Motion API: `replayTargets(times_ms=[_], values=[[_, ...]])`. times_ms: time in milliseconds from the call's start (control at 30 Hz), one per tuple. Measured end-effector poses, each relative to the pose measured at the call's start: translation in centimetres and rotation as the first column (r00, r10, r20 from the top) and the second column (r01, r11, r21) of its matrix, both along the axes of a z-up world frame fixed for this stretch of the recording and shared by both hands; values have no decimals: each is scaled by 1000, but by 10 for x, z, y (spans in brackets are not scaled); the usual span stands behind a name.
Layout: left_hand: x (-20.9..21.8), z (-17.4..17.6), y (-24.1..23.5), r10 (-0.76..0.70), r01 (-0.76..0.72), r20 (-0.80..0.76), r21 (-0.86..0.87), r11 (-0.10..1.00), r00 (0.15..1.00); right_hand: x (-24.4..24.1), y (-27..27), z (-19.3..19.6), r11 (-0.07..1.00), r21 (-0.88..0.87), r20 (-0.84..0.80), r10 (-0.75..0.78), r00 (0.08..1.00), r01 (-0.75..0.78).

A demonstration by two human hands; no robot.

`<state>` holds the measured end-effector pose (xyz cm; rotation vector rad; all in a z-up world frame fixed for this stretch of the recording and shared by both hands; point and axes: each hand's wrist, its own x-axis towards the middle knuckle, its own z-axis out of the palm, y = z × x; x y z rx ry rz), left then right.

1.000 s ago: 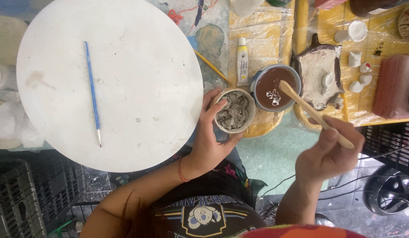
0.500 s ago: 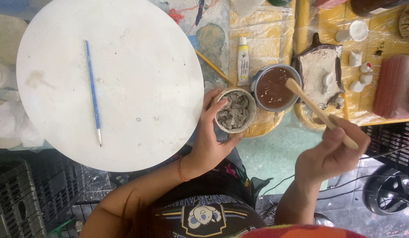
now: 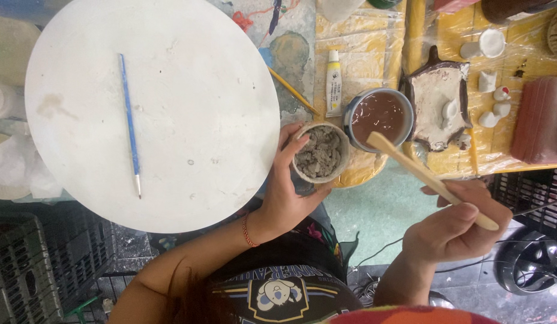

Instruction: The person mixes small pieces of clay in a container using a wooden stick and then uses the stick to apply the mixture to another clay piece.

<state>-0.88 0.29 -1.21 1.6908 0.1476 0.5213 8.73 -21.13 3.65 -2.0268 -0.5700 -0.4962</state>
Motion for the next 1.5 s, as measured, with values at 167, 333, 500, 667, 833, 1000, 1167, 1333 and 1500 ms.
replayTargets(times_ms=[167,333,500,667,833,1000,1167,1333,1500], values=[[-12,-13,-17,-72,69,36,63,996,997,5,-10,-4,995,44,10,-95,995,94],[-23,-10,-11,-261,261,-26,164,951,965,-6,-33,-25,982,171,-66,-63,996,74],[-16,0,-13,-232,238,-59,144,961,971,-5,-48,-35,946,311,-74,-73,995,93],[-12,4,-13,-235,245,-84,143,959,968,-1,-31,-27,988,44,184,138,973,-149],[-9,12,-12,-197,220,-134,186,958,971,-11,5,1,960,-90,240,281,929,-267],[0,21,0,-196,218,-109,248,944,974,-8,18,9,898,-320,212,379,901,-302],[3,23,9,-234,258,-123,246,935,965,-12,9,-30,946,-198,208,295,932,-255],[4,26,10,-256,281,-139,198,939,956,-13,4,-62,992,52,14,114,993,-115],[3,32,19,-281,305,-184,118,945,942,-23,19,-75,976,218,-218,72,973,-23]])
